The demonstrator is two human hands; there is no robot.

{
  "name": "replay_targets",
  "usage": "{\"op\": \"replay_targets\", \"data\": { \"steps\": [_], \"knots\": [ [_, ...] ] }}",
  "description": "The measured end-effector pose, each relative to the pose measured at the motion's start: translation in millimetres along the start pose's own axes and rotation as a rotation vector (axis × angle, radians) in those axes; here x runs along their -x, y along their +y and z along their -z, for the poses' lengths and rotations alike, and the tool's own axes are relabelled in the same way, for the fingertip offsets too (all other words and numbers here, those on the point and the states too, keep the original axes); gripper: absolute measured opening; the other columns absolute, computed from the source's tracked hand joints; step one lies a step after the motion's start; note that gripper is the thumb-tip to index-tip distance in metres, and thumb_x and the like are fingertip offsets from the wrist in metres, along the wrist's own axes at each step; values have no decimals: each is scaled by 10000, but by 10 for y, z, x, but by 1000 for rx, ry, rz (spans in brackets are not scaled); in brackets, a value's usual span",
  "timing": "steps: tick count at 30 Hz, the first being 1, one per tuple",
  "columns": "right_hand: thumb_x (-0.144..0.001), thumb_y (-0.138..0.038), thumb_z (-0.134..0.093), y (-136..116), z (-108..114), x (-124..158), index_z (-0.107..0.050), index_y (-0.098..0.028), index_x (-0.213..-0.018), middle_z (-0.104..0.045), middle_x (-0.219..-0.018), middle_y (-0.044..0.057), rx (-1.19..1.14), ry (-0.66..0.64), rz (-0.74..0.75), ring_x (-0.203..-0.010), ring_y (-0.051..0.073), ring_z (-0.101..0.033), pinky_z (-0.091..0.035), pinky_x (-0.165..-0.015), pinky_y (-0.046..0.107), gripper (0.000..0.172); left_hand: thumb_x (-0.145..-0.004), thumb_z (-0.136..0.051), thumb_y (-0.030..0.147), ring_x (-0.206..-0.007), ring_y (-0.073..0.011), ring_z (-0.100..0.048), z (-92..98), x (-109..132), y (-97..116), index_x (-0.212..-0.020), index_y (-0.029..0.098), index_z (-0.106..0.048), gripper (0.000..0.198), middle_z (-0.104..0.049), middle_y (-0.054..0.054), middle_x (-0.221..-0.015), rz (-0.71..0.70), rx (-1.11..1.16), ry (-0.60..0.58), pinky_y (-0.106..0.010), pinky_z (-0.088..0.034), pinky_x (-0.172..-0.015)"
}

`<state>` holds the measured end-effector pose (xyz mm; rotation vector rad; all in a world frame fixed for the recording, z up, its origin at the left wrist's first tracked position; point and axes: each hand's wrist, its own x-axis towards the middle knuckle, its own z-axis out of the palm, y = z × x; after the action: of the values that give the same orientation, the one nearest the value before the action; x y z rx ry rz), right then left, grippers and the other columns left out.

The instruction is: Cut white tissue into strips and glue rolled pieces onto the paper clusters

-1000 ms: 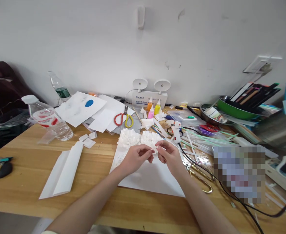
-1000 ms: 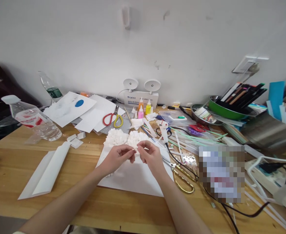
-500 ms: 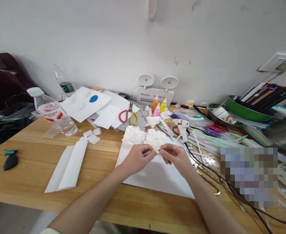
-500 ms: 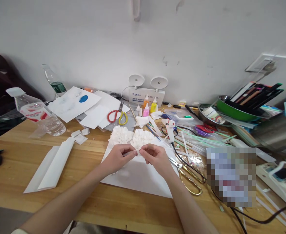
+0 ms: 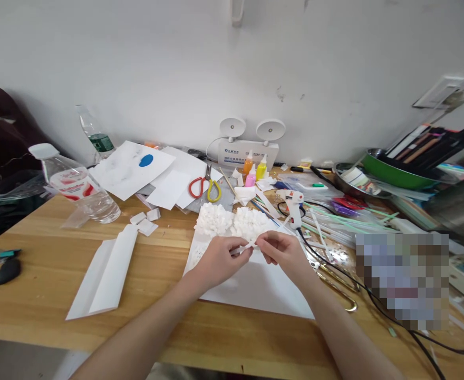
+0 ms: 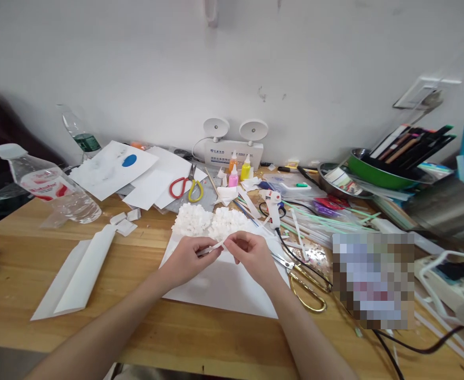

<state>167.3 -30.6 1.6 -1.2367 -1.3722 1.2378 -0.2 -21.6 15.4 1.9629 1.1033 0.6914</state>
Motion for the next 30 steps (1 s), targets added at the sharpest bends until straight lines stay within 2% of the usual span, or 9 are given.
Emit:
{"op": "replay_targets", "data": {
  "steps": [5, 11, 15, 17, 20, 25, 30],
  "knots": [
    [-691, -401, -629, 38, -6, 3, -615, -167, -692, -522, -579, -3, 8, -71, -9, -479, 90, -430, -364, -417, 215, 234, -782, -430, 272, -474, -83, -282, -14, -7, -22, -536, 170, -464, 269, -316, 50, -479, 3, -84, -11, -225, -221, -459],
    [-718, -379, -602, 84, -31, -7, -618, -167, -692, -481, -504, -24, 89, -28, -10, -447, 85, -409, -349, -415, 212, 215, -777, -435, 246, -455, -78, -315, -25, -2, -43, -526, 171, -450, 263, -339, 52, -472, -28, -162, -3, -219, -224, -461],
    [-728, -405, -587, 81, -34, -18, -617, -163, -660, -464, -475, -32, 79, -28, -63, -424, 78, -384, -322, -402, 212, 254, -765, -464, 254, -451, -83, -314, -21, 9, -25, -561, 172, -529, 229, -348, 50, -464, -28, -202, -13, -216, -241, -463],
    [-712, -410, -603, 79, -32, -22, -621, -161, -651, -477, -486, -29, 75, -18, -72, -424, 79, -387, -317, -400, 215, 257, -758, -480, 253, -453, -85, -314, -16, 18, -10, -647, 178, -604, 183, -364, 50, -467, -34, -206, -16, -214, -252, -469],
    [-715, -403, -604, 66, -23, -21, -620, -165, -661, -472, -485, -32, 60, -6, -59, -426, 79, -388, -313, -400, 214, 245, -765, -490, 275, -455, -84, -320, -6, 30, 11, -804, 195, -657, 189, -390, 52, -478, -44, -148, -23, -211, -265, -477],
    [-727, -412, -591, 15, 2, -8, -609, -162, -678, -439, -465, -40, 31, -5, -30, -421, 77, -385, -310, -397, 213, 255, -818, -421, 313, -504, -90, -352, -8, 22, 7, -782, 175, -657, 276, -505, 24, -560, -7, 42, 14, -213, -286, -492],
    [-701, -409, -613, -14, 26, -2, -609, -156, -684, -458, -493, -33, 28, 2, -21, -429, 78, -396, -317, -392, 215, 254, -790, -464, 300, -488, -84, -298, -13, 7, -5, -750, 158, -660, 246, -390, 44, -496, 67, 68, 77, -214, -247, -469]
  ]
}}
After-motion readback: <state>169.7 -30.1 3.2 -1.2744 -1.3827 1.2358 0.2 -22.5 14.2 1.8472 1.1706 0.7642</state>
